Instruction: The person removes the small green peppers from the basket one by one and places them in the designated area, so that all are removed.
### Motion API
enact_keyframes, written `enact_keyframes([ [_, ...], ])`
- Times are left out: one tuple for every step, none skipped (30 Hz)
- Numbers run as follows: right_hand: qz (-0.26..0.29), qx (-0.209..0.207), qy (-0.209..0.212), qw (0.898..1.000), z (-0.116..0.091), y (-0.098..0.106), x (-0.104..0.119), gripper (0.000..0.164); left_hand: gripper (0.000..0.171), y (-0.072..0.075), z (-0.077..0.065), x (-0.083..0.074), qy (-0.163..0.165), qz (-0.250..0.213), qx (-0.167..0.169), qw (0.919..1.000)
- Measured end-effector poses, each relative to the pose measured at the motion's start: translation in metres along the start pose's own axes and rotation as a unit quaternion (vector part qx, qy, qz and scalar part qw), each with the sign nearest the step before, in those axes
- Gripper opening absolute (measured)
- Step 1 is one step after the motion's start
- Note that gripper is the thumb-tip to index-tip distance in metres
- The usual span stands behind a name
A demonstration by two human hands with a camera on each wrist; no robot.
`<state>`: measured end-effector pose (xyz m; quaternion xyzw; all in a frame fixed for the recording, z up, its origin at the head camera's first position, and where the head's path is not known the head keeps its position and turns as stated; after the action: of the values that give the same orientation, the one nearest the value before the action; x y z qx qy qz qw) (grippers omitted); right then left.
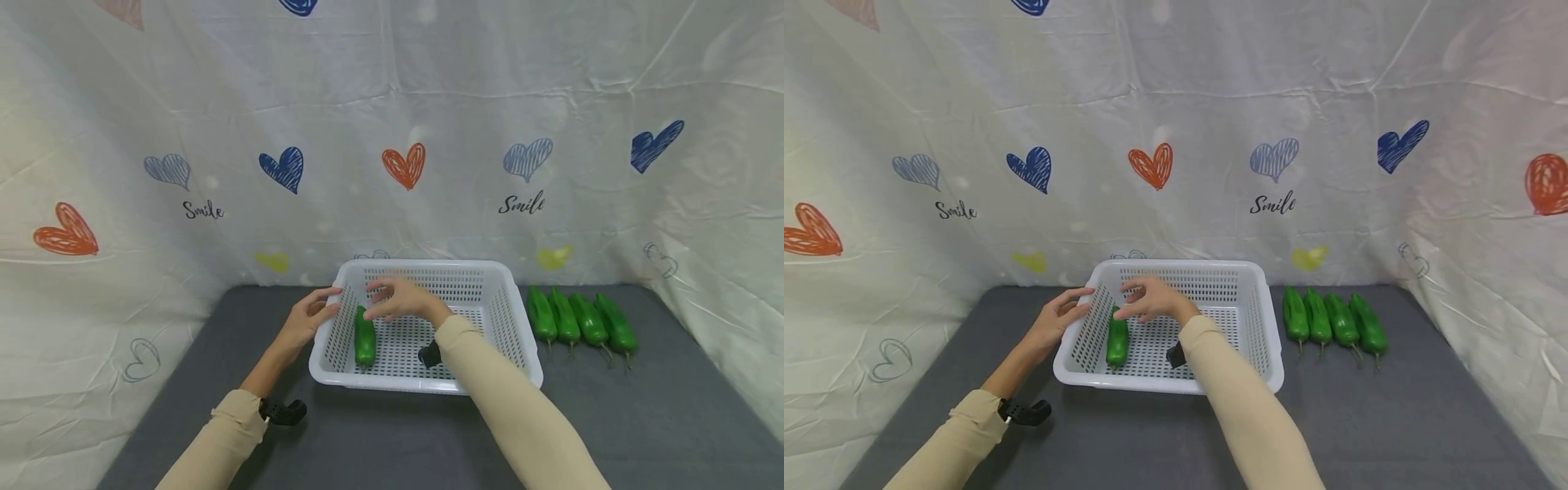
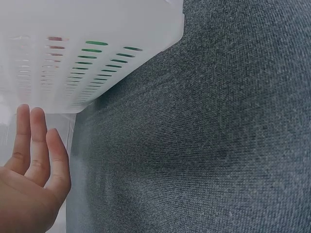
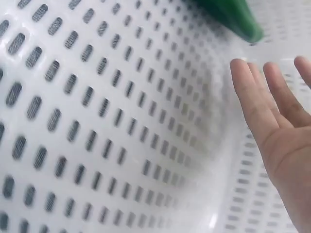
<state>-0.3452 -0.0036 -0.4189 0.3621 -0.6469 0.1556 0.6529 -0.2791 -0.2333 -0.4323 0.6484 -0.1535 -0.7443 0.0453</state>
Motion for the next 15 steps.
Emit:
enact_keyframes([
  [0.007, 0.003, -0.012, 1.0, 0.002, -0.002, -0.002, 0.073, 0.049, 0.0, 0.0, 0.0, 0.002, -0.002, 0.001, 1.0],
  [0.013, 0.005, -0.024, 1.0, 0.003, -0.004, -0.004, 0.072, 0.049, 0.0, 0.0, 0.0, 0.005, -0.004, 0.001, 1.0],
  [0.02, 0.006, -0.036, 0.999, 0.005, -0.006, -0.006, 0.072, 0.049, 0.0, 0.0, 0.0, 0.007, -0.005, 0.001, 1.0],
  [0.023, 0.009, -0.043, 0.999, 0.006, -0.008, -0.007, 0.07, 0.05, 0.0, -0.001, -0.001, 0.009, -0.007, 0.002, 0.9999],
  [0.024, 0.011, -0.046, 0.999, 0.008, -0.01, -0.008, 0.069, 0.05, 0.0, -0.001, -0.001, 0.01, -0.01, 0.004, 0.9999],
  [0.026, 0.013, -0.049, 0.998, 0.009, -0.012, -0.009, 0.068, 0.049, 0.0, -0.001, -0.002, 0.01, -0.013, 0.004, 0.9999],
  [0.022, 0.014, -0.049, 0.998, 0.01, -0.013, -0.009, 0.067, 0.049, 0.0, -0.001, -0.002, 0.009, -0.015, 0.005, 0.9998],
  [0.019, 0.014, -0.048, 0.999, 0.012, -0.015, -0.01, 0.066, 0.049, 0.0, -0.001, -0.002, 0.008, -0.015, 0.005, 0.9998],
  [0.018, 0.014, -0.048, 0.999, 0.013, -0.017, -0.01, 0.065, 0.048, 0.0, -0.001, -0.003, 0.007, -0.015, 0.006, 0.9999],
  [0.017, 0.013, -0.047, 0.999, 0.014, -0.018, -0.011, 0.064, 0.048, 0.001, -0.001, -0.002, 0.006, -0.015, 0.007, 0.9998],
  [0.017, 0.011, -0.049, 0.999, 0.015, -0.019, -0.012, 0.064, 0.048, 0.001, -0.001, -0.002, 0.005, -0.016, 0.008, 0.9998],
  [0.02, 0.007, -0.051, 0.998, 0.016, -0.02, -0.013, 0.063, 0.048, 0.001, -0.001, -0.002, 0.005, -0.016, 0.008, 0.9998],
  [0.022, 0.003, -0.054, 0.998, 0.017, -0.02, -0.014, 0.063, 0.047, 0.001, -0.001, -0.001, 0.005, -0.016, 0.008, 0.9998],
  [0.027, -0.001, -0.057, 0.998, 0.018, -0.021, -0.015, 0.062, 0.047, 0.001, -0.001, -0.001, 0.005, -0.017, 0.009, 0.9998],
  [0.032, -0.004, -0.059, 0.998, 0.018, -0.021, -0.016, 0.061, 0.047, 0.001, -0.001, 0.0, 0.005, -0.016, 0.008, 0.9998],
])
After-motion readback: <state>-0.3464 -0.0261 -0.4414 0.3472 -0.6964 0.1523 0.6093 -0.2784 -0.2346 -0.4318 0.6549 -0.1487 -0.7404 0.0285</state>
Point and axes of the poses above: each hand's wrist, its own z-axis towards the middle knuckle, its own y-axis out of the back of the hand, x = y × z, the point moved 3 cm from there along z, towards the middle knuckle
